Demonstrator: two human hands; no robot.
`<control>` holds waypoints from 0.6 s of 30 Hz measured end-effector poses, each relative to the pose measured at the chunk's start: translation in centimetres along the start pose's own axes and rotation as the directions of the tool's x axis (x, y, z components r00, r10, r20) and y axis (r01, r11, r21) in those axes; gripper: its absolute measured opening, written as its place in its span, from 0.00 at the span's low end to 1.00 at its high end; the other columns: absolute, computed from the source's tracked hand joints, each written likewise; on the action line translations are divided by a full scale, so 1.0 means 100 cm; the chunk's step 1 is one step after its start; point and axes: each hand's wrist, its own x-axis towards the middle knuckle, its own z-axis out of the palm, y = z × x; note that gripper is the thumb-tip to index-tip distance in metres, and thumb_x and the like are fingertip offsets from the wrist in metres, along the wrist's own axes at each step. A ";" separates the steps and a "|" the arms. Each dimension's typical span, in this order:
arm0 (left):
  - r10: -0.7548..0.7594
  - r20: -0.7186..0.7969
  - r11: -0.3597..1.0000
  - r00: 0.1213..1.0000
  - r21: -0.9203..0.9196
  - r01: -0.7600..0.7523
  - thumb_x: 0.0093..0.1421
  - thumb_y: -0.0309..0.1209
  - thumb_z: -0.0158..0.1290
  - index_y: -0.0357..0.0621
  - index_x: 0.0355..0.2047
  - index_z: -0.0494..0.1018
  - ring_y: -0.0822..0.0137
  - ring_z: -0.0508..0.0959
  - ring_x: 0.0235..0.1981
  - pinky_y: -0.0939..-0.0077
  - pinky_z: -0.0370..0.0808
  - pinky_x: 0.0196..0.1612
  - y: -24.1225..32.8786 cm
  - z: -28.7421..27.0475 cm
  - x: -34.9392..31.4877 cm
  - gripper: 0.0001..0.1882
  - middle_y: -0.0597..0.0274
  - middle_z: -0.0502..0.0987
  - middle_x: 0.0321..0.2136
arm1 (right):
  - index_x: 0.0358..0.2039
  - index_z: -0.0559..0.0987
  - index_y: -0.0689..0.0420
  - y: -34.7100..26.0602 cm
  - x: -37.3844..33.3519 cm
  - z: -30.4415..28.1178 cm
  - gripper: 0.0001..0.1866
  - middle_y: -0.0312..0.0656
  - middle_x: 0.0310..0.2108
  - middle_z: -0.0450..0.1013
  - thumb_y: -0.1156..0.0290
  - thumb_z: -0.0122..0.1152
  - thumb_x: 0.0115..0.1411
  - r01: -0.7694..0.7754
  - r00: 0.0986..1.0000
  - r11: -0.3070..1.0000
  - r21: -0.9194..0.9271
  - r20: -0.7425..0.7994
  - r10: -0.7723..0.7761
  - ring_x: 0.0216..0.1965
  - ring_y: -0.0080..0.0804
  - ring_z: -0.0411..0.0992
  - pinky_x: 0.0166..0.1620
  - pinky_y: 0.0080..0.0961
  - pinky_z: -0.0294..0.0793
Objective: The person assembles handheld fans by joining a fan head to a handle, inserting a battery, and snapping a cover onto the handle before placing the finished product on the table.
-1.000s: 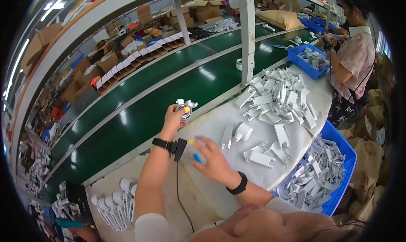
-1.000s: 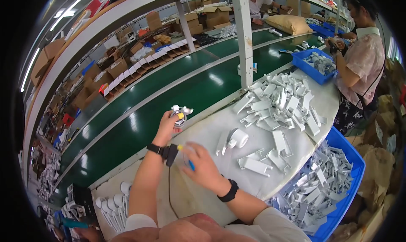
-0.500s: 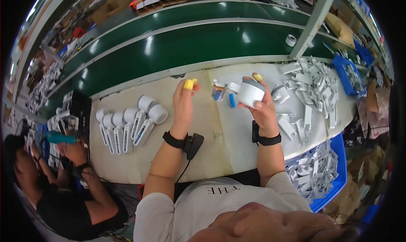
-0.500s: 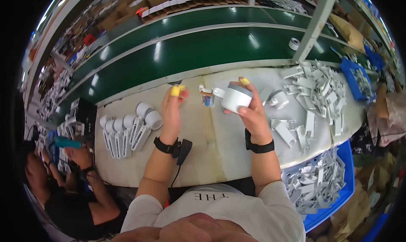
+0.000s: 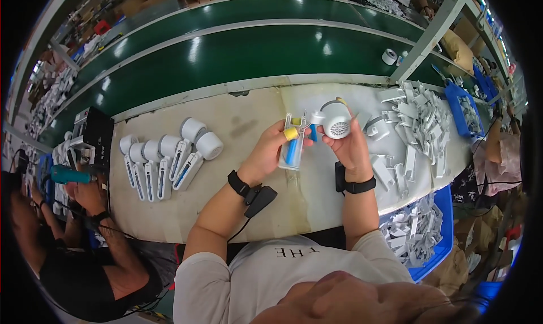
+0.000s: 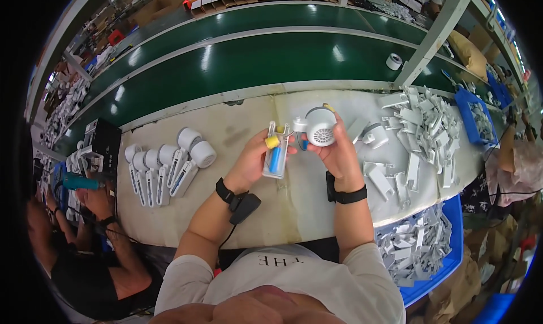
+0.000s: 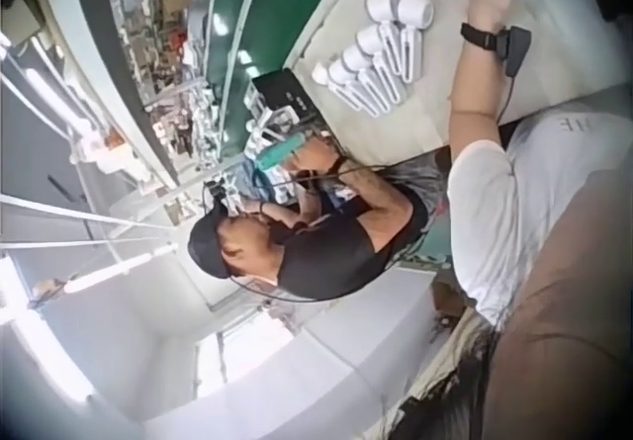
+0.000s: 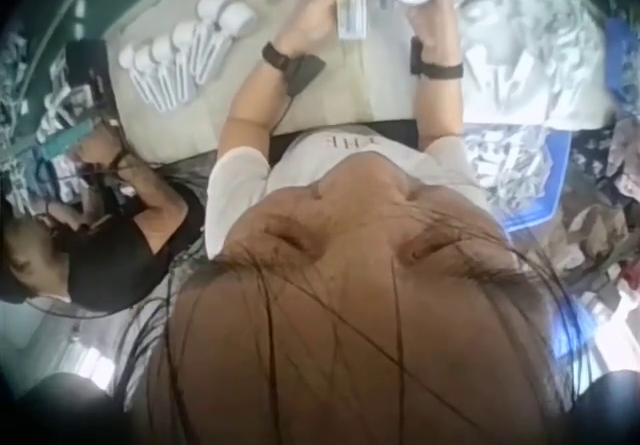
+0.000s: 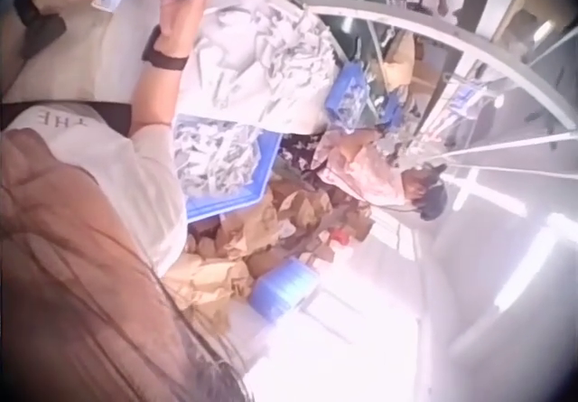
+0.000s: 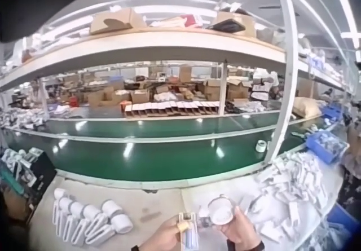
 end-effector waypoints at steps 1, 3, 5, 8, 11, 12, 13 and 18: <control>-0.007 -0.002 1.000 1.000 -0.002 0.007 0.62 0.35 0.42 0.35 0.49 0.62 0.57 0.76 0.41 0.69 0.75 0.42 0.000 -0.001 0.001 0.19 0.50 0.72 0.44 | 0.60 0.53 0.56 0.001 0.000 0.001 0.33 0.45 0.46 0.68 0.53 0.49 0.60 0.074 0.997 0.995 -0.072 0.015 -0.073 0.39 0.39 0.74 0.33 0.24 0.78; -0.045 -0.030 0.997 0.999 -0.062 0.043 0.61 0.34 0.44 0.34 0.46 0.63 0.59 0.77 0.39 0.73 0.74 0.39 0.004 -0.006 0.005 0.17 0.50 0.74 0.41 | 0.60 0.54 0.56 -0.001 -0.002 0.009 0.32 0.45 0.45 0.69 0.54 0.48 0.60 0.050 0.997 0.961 -0.272 -0.050 -0.066 0.39 0.38 0.74 0.33 0.24 0.78; -0.020 -0.038 1.000 0.999 -0.008 0.020 0.61 0.35 0.44 0.35 0.46 0.63 0.60 0.78 0.38 0.74 0.75 0.38 0.004 -0.009 0.004 0.18 0.50 0.74 0.40 | 0.59 0.55 0.56 0.000 0.000 0.005 0.31 0.44 0.44 0.69 0.54 0.48 0.61 0.015 0.990 0.886 -0.463 -0.115 -0.077 0.40 0.37 0.74 0.33 0.24 0.78; 0.003 -0.006 1.000 1.000 0.000 -0.003 0.60 0.34 0.44 0.35 0.46 0.62 0.61 0.78 0.34 0.75 0.75 0.35 0.005 -0.011 0.002 0.17 0.50 0.75 0.38 | 0.58 0.58 0.57 0.006 0.004 -0.010 0.29 0.43 0.45 0.68 0.59 0.51 0.59 -0.061 0.980 0.904 -0.423 -0.195 -0.025 0.42 0.34 0.73 0.37 0.25 0.78; 0.009 -0.042 0.999 0.999 0.042 -0.007 0.60 0.33 0.43 0.35 0.45 0.62 0.62 0.78 0.31 0.74 0.76 0.34 0.015 -0.005 -0.006 0.16 0.50 0.75 0.36 | 0.57 0.60 0.58 0.000 0.000 0.001 0.30 0.40 0.46 0.67 0.64 0.57 0.56 -0.214 0.974 0.966 -0.145 -0.102 0.201 0.44 0.31 0.70 0.43 0.25 0.74; 0.014 -0.107 0.992 0.994 0.126 0.000 0.60 0.33 0.42 0.36 0.45 0.62 0.62 0.78 0.30 0.73 0.76 0.35 0.018 -0.003 -0.008 0.16 0.50 0.74 0.36 | 0.57 0.61 0.58 0.001 -0.004 0.003 0.32 0.40 0.46 0.67 0.65 0.61 0.53 -0.103 0.993 0.971 -0.214 -0.077 0.088 0.46 0.30 0.69 0.46 0.26 0.71; 0.014 -0.108 0.992 0.994 0.125 0.000 0.60 0.33 0.42 0.36 0.45 0.62 0.62 0.78 0.30 0.73 0.76 0.35 0.016 -0.004 -0.006 0.16 0.50 0.74 0.36 | 0.56 0.61 0.58 0.002 -0.005 0.004 0.34 0.39 0.46 0.67 0.66 0.64 0.50 0.009 0.999 0.960 -0.279 -0.045 -0.022 0.47 0.29 0.67 0.49 0.26 0.68; -0.158 -0.027 0.962 0.987 0.223 0.160 0.57 0.29 0.40 0.35 0.38 0.65 0.66 0.78 0.26 0.75 0.76 0.29 0.016 -0.001 -0.010 0.11 0.54 0.75 0.31 | 0.56 0.61 0.56 0.000 -0.003 0.004 0.39 0.39 0.46 0.67 0.69 0.69 0.44 0.182 0.982 0.910 -0.371 0.117 -0.148 0.49 0.31 0.66 0.52 0.27 0.65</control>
